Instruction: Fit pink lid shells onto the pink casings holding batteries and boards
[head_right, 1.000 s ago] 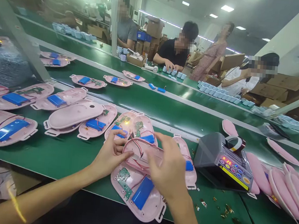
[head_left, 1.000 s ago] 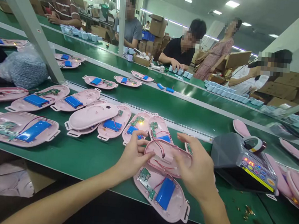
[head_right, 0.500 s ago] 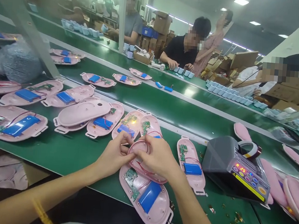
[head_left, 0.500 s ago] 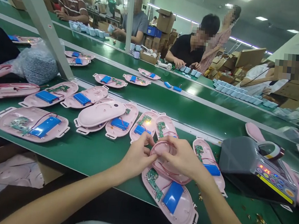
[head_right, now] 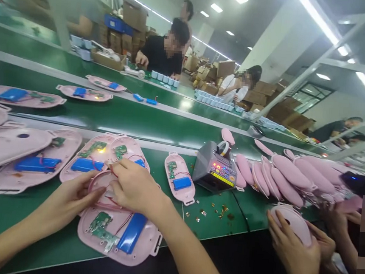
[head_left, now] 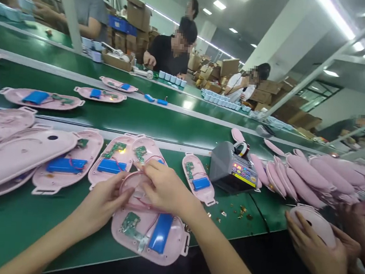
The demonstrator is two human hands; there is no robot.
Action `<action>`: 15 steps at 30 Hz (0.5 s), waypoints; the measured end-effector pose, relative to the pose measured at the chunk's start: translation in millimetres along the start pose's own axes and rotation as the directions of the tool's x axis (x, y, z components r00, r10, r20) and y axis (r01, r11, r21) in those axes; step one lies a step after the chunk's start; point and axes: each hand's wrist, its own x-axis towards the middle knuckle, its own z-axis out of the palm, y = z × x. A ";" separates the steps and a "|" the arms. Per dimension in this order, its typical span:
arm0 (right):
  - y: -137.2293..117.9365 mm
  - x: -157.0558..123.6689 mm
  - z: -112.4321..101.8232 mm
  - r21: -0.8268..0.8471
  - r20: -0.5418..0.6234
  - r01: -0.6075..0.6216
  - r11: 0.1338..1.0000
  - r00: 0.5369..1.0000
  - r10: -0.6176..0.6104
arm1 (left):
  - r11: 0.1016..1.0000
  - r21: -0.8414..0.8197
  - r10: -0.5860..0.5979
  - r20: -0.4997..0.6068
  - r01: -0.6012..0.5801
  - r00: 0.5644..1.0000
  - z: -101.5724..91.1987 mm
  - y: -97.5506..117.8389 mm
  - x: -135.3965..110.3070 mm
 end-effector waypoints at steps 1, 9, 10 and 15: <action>-0.7 -19.1 -6.7 0.073 -0.153 -0.081 0.994 0.984 0.091 | 0.999 0.035 0.013 0.007 -0.013 1.000 -1.7 -0.4 0.0; 67.3 -168.2 -58.4 0.866 -0.428 -0.294 0.405 -0.015 0.904 | 0.988 0.140 0.049 0.069 -0.058 0.996 -12.0 6.5 1.3; 77.8 -169.6 -61.5 0.877 -0.401 -0.292 0.382 -0.007 0.916 | 0.989 0.140 0.043 0.072 -0.053 0.996 -11.5 7.4 2.9; 79.1 -165.5 -60.6 0.885 -0.407 -0.278 0.374 -0.073 0.910 | 0.987 0.130 0.089 0.072 -0.098 0.993 -7.2 11.3 2.2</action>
